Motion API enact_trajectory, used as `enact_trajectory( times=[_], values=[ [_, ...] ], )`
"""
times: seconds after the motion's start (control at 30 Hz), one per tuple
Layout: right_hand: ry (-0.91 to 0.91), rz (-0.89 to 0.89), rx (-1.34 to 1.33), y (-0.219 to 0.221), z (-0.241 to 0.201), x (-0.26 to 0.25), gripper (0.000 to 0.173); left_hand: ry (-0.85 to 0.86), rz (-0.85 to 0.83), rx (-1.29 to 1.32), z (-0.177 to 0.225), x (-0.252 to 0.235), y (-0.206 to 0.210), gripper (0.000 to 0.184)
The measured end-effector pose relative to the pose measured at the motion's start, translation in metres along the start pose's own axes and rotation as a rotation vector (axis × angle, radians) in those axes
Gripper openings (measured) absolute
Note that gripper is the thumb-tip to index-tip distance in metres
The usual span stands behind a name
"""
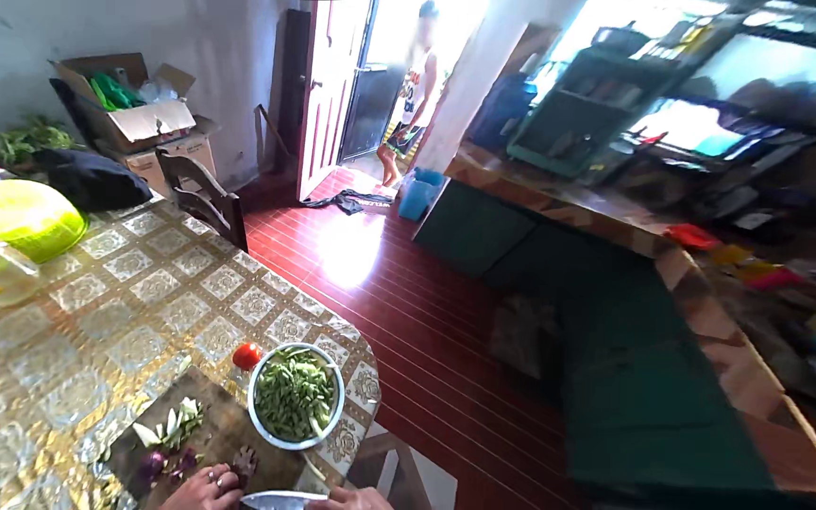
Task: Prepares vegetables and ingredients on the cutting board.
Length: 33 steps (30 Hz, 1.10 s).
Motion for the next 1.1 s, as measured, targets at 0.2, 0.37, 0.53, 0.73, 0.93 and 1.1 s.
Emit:
enact_trajectory(
  times=[0.2,0.37,0.53,0.73,0.93,1.1],
  values=[
    [-0.009,0.104,-0.108,0.012,-0.007,-0.011,0.043,-0.799,0.110,0.072,0.030,0.005,0.009,0.021],
    [-0.046,0.178,-0.234,0.016,-0.012,-0.032,0.046,-1.005,0.250,0.278,0.043,0.004,0.012,0.051],
    [0.020,0.090,-0.301,0.021,-0.033,-0.049,0.048,-1.107,0.348,0.479,0.049,0.016,-0.001,0.050],
    [0.107,0.024,-0.316,0.037,-0.038,-0.056,0.050,-1.212,0.137,0.510,0.048,0.005,-0.002,0.040],
    [0.115,-0.028,-0.294,0.042,-0.041,-0.064,0.050,-1.263,0.291,0.453,0.053,0.005,0.005,0.029],
    [0.080,-0.010,-0.193,0.041,-0.043,-0.064,0.050,-1.228,0.322,0.432,0.056,0.008,0.013,0.023]
  ],
)
Point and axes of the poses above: each hand's wrist, its own x-axis away from the middle knuckle, its own y-axis out of the palm, z = x × y, the point moved 4 cm from there along -x, towards the middle knuckle, and after that the axes turned 6 degrees about -z, right-handed, at the moved point
